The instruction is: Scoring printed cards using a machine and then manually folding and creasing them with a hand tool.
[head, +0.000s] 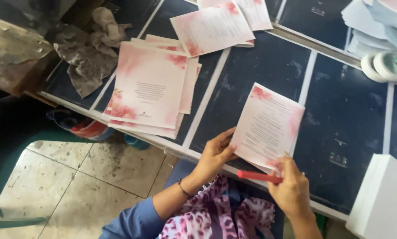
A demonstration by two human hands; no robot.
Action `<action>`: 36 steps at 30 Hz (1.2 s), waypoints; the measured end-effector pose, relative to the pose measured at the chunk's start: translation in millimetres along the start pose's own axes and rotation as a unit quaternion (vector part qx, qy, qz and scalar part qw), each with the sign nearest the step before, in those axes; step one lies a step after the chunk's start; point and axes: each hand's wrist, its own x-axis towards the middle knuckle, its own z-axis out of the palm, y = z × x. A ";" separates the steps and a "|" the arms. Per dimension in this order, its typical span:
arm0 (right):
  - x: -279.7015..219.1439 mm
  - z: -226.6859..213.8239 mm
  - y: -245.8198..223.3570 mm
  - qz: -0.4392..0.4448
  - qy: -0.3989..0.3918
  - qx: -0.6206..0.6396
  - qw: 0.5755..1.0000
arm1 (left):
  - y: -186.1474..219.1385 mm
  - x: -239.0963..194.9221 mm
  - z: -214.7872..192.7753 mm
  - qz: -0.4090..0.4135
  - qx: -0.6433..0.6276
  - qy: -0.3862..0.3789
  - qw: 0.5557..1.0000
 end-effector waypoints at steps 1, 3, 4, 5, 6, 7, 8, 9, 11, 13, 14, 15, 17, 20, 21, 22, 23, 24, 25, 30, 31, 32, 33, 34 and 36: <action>-0.6 1.0 -3.6 -0.021 -0.010 -0.032 0.999 | 3.6 -3.2 3.4 -0.001 0.008 -0.002 1.000; 3.7 2.7 -19.4 -0.039 -0.018 -0.066 0.997 | 5.8 -9.6 9.8 -0.002 0.017 -0.007 1.000; 9.0 3.4 -31.8 -0.081 -0.001 -0.079 0.994 | 4.7 -12.8 12.6 -0.003 0.022 -0.025 0.999; 15.9 4.8 -44.6 -0.126 0.015 -0.090 0.988 | 4.5 -16.6 14.5 -0.001 0.027 -0.039 0.999; 17.8 2.9 -48.4 -0.127 0.016 -0.089 0.988 | 9.0 -20.0 21.9 0.000 0.028 -0.039 0.999; 21.2 2.9 -52.7 -0.125 0.015 -0.082 0.989 | 14.5 -23.3 27.7 0.016 0.068 -0.033 0.997; 24.5 3.2 -57.2 -0.122 0.014 -0.075 0.990 | 20.0 -26.6 33.1 0.032 0.108 -0.027 0.993; 28.7 -0.6 -63.1 -0.126 0.013 -0.070 0.990 | 24.5 -30.6 36.3 0.034 0.110 -0.022 0.993; 37.2 -9.3 -73.8 -0.137 0.034 -0.075 0.987 | 33.1 -36.6 43.8 0.040 0.130 -0.028 0.990; 34.2 -4.8 -69.5 -0.119 0.027 -0.066 0.990 | 32.2 -33.6 46.6 0.057 0.127 -0.026 0.990; 32.5 -2.8 -66.5 -0.101 0.018 -0.059 0.993 | 30.9 -31.6 48.5 0.073 0.122 -0.025 0.989; 32.4 -5.7 -67.7 -0.098 0.018 -0.061 0.993 | 27.4 -29.5 48.0 0.071 0.122 -0.028 0.990; 33.0 -10.8 -69.7 -0.112 0.035 -0.045 0.992 | 20.5 -24.4 46.9 0.092 0.107 -0.056 0.988; 30.6 -21.0 -70.1 -0.098 0.045 0.018 0.994 | 26.4 -21.0 51.2 0.105 0.134 -0.075 0.982; 30.0 -23.8 -69.7 -0.093 0.047 0.015 0.994 | 28.7 -19.6 51.8 0.102 0.134 -0.080 0.982; 29.4 -26.6 -69.0 -0.084 0.062 0.035 0.994 | 30.8 -18.1 52.5 0.101 0.122 -0.100 0.982; 27.8 -30.3 -67.8 -0.075 0.075 0.054 0.993 | 31.6 -17.0 54.2 0.100 0.109 -0.120 0.982; 25.3 -32.8 -65.7 -0.070 0.076 0.050 0.993 | 31.3 -17.2 56.0 0.097 0.107 -0.125 0.982; 23.7 -35.5 -63.3 -0.065 0.102 0.067 0.990 | 31.2 -16.4 58.3 0.102 0.112 -0.130 0.980; -0.8 -59.2 -5.7 0.080 0.215 0.046 0.972 | 50.0 -12.3 48.8 0.149 0.227 -0.098 0.957; -4.6 -66.2 9.4 0.102 0.268 0.019 0.958 | 53.9 -8.5 38.0 0.173 0.294 -0.063 0.938; -8.5 -73.3 24.5 0.122 0.321 -0.007 0.939 | 57.7 -4.3 27.3 0.197 0.358 -0.027 0.912; -21.8 -70.5 31.7 0.123 0.322 -0.010 0.939 | 64.2 -5.9 15.8 0.196 0.356 -0.031 0.913; -35.0 -67.7 39.1 0.201 0.288 -0.015 0.936 | 70.5 -7.0 4.3 0.163 0.366 -0.006 0.916; -55.1 -58.4 47.5 0.278 0.251 -0.019 0.927 | 84.9 -12.6 -12.2 0.129 0.375 0.018 0.918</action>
